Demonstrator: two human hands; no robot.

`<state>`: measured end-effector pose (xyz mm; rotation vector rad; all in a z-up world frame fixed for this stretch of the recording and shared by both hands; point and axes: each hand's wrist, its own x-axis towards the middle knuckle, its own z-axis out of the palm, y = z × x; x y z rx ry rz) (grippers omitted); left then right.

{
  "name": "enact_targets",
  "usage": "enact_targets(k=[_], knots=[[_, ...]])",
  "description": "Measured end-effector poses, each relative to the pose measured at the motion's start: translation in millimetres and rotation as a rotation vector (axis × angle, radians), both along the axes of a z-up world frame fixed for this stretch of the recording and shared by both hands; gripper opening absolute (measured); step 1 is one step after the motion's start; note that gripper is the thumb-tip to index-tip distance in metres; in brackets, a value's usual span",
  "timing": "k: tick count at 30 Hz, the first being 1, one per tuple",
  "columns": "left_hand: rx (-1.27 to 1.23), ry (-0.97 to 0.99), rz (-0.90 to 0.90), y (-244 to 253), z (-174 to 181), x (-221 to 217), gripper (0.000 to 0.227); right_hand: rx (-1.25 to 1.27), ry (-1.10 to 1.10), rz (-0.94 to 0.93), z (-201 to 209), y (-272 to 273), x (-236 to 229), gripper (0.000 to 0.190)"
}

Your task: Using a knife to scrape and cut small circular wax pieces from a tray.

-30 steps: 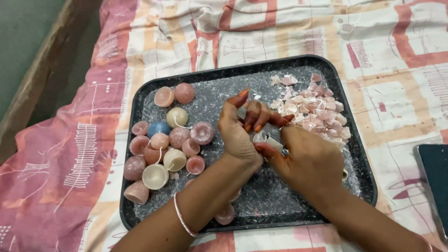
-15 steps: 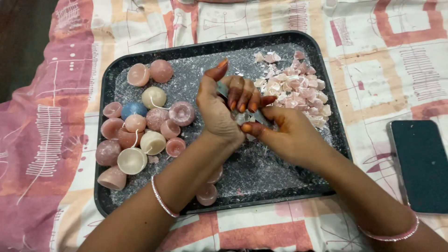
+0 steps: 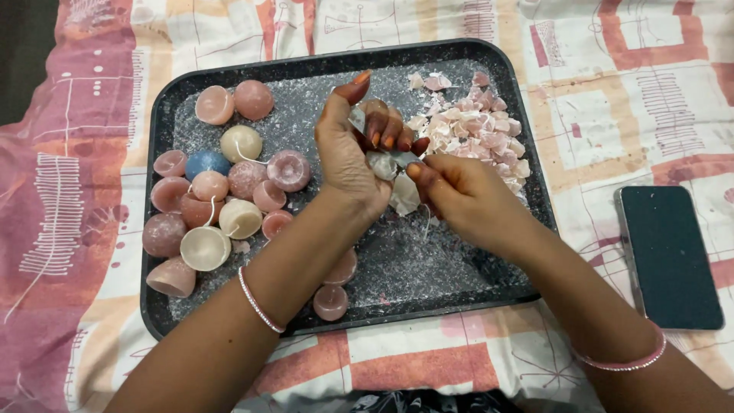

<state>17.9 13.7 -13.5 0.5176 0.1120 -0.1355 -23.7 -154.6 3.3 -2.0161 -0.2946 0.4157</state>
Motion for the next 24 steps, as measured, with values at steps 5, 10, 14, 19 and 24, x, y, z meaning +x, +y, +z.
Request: enact_targets(k=[5,10,14,19,24], knots=[[0.0,0.083,0.019,-1,4,0,0.052,-0.217,-0.265,-0.027,12,11,-6,0.036],[0.067,0.087,0.092,-9,5,-3,0.046,-0.282,-0.32,-0.079,23,17,-16,0.034],[0.119,0.039,0.078,-3,6,-8,0.033,-0.383,-0.438,-0.106,24,27,-27,0.035],[0.047,0.056,0.034,-7,5,-8,0.054,-0.406,-0.489,-0.147,19,31,-34,0.031],[0.085,0.109,0.073,-8,6,-12,0.061,-0.384,-0.448,-0.171,18,35,-36,0.029]])
